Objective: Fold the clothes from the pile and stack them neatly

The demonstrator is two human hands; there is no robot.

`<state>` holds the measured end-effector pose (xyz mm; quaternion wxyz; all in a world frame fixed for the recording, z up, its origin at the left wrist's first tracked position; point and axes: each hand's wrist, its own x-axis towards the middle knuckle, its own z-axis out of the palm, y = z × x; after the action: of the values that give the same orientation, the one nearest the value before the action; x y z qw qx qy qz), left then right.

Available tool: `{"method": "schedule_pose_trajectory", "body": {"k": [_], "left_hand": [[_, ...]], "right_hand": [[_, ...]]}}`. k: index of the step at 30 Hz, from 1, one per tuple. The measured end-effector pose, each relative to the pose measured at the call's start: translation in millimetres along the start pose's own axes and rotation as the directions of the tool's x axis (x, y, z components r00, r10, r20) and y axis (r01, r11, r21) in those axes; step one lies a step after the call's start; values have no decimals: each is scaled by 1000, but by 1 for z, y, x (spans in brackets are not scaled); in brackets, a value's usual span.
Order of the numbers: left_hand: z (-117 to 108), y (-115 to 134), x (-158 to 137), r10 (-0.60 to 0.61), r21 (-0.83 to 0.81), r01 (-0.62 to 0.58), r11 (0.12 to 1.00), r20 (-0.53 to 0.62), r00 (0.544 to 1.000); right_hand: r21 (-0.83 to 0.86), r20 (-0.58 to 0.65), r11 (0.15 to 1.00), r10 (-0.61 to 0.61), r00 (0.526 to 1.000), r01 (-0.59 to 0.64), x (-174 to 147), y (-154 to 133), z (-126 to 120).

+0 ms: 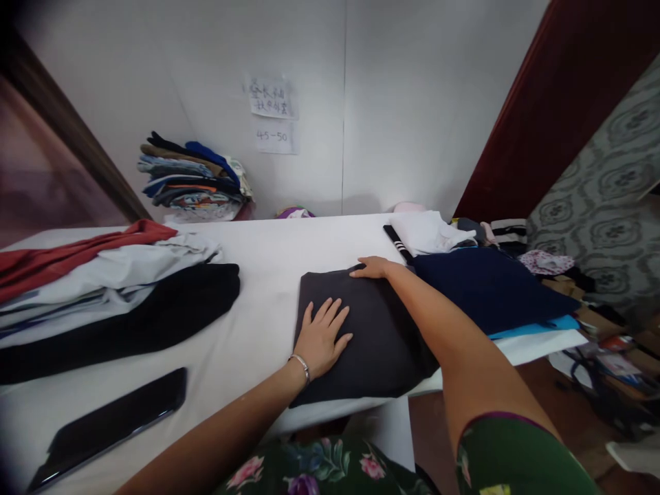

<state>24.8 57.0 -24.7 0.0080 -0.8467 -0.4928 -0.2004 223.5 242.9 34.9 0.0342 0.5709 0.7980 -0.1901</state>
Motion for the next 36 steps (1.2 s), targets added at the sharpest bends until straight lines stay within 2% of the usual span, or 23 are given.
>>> {"method": "schedule_pose_trajectory", "body": {"k": [4,9,11,13,16,18,22,32,36], "left_hand": [[0,1,-3,-11,-30,10,999,-11,1000],[-1,1,-5,-8,-73,6,997,-26,1000],[-1,0,-5,-4,-89,1,996,-27,1000],[-1,-1,-4,-5,-101,3,995,-21,1000],[-1,-2,-3,-21,-120,20,993,-7,1000],[-2,-2,-3,-32,-132,31,991,-1,1000],[-2,-3,-2,-34,-146,35,989,10,999],[1,-8,-2,-3,-148,0,989,-22,1000],[2,-9,-3,3,-137,-10,990,-50,999]], "right_hand": [[-38,-21,998,-55,998,54,0,-7,8],[16,-84,992,-124,989,126,-14,-13,1],[74,-36,992,-104,994,106,-10,-13,1],[96,70,994,-59,996,52,1,-11,7],[-43,128,999,0,992,5,21,-8,25],[-129,91,992,6,996,6,31,-8,37],[-181,25,984,12,1000,-8,34,-8,49],[-224,-155,965,102,983,-135,22,-16,53],[-204,-193,966,117,974,-157,14,-16,44]]}}
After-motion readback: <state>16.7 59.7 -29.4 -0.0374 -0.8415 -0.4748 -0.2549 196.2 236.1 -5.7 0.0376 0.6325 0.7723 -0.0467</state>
